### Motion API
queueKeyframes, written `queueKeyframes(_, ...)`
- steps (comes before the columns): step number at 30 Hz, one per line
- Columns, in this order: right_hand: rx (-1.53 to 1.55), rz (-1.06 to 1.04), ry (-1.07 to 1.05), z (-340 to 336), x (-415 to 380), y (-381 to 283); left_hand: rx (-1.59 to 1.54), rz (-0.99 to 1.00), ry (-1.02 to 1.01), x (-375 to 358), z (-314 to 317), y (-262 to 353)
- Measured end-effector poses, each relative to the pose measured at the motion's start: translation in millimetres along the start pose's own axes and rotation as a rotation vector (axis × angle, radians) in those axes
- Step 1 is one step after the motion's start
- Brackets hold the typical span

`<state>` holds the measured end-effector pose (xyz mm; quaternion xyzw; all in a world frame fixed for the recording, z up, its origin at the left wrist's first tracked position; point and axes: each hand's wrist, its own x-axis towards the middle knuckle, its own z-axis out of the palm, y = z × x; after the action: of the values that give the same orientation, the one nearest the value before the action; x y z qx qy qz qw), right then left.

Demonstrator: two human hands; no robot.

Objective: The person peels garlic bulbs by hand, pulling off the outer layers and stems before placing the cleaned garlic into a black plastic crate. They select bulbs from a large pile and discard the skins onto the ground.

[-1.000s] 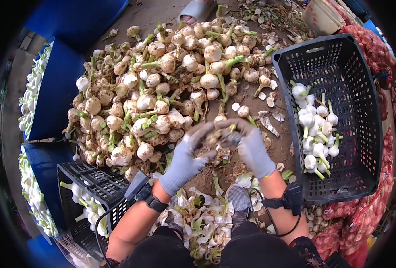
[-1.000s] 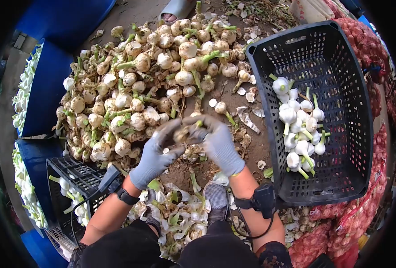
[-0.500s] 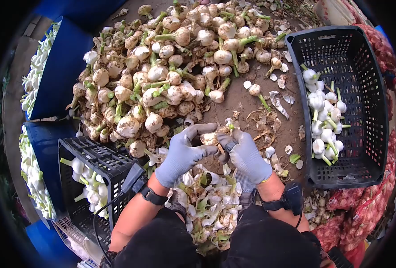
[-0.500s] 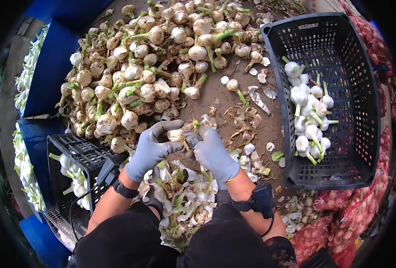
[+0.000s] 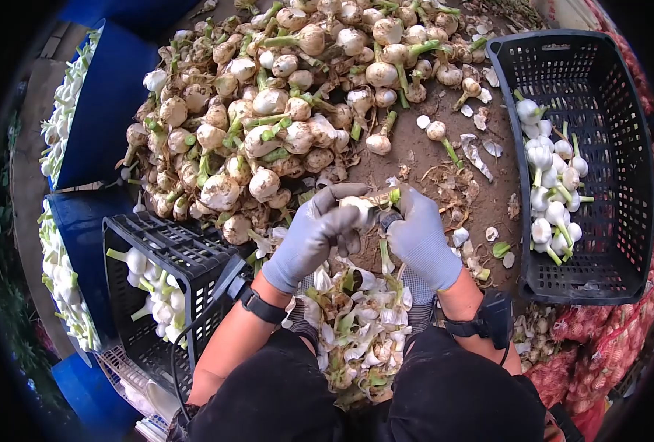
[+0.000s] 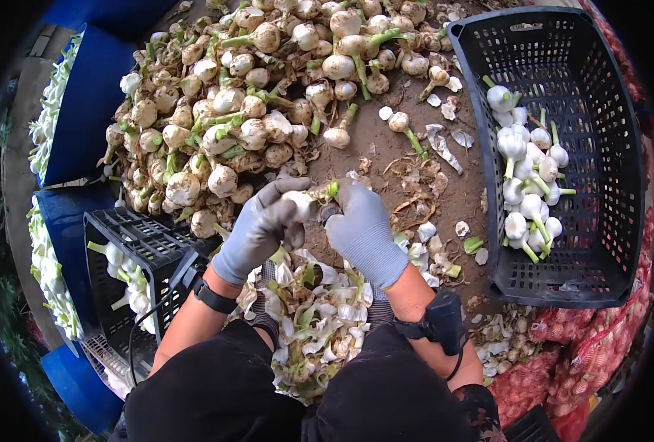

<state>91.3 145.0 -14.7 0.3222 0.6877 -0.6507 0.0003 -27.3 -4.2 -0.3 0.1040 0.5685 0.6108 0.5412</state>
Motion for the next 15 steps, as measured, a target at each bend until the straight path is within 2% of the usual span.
queueKeyframes(2, -0.543, -0.312, 0.167, -1, -6, -11, -0.422, -0.097, -0.230, 2, -4, -8)
queueKeyframes(3, -0.542, -0.315, 0.166, 1, -5, -7, -0.353, -0.140, -0.192, 3, -2, -7)
queueKeyframes(4, -0.380, -0.344, 0.174, 4, -3, 1, -0.352, -0.138, -0.190, 5, 3, -6)
queueKeyframes(5, -0.217, -0.365, 0.181, 5, -3, 6, -0.319, -0.094, -0.122, 4, 8, -5)
queueKeyframes(6, -0.216, -0.361, 0.180, 3, -6, -1, -0.285, -0.053, -0.056, 3, 13, -2)
queueKeyframes(8, 0.089, 0.050, -0.038, -6, -11, -25, -0.287, -0.067, -0.130, -1, 11, 3)
queueKeyframes(9, 0.178, 0.151, -0.071, -3, -4, -16, -0.076, -0.021, -0.077, -1, 12, 2)
queueKeyframes(10, 0.180, 0.151, -0.069, -2, -3, -11, 0.137, 0.026, -0.020, 0, 10, 0)
queueKeyframes(11, 0.125, 0.099, -0.031, 0, -3, -7, 0.219, 0.001, 0.018, 3, 2, -2)
queueKeyframes(12, 0.068, 0.048, 0.005, 2, -3, -5, 0.282, 0.077, 0.099, 3, -2, 0)
queueKeyframes(13, 0.286, 0.138, -0.048, 7, -6, -7, 0.278, 0.116, 0.146, 5, -5, 1)
queueKeyframes(14, 0.286, 0.139, -0.054, 9, -7, 0, 0.275, 0.156, 0.193, 7, -7, 4)
queueKeyframes(15, 0.131, 0.161, -0.073, 11, -7, 0, 0.446, 0.330, 0.223, 12, -5, 9)
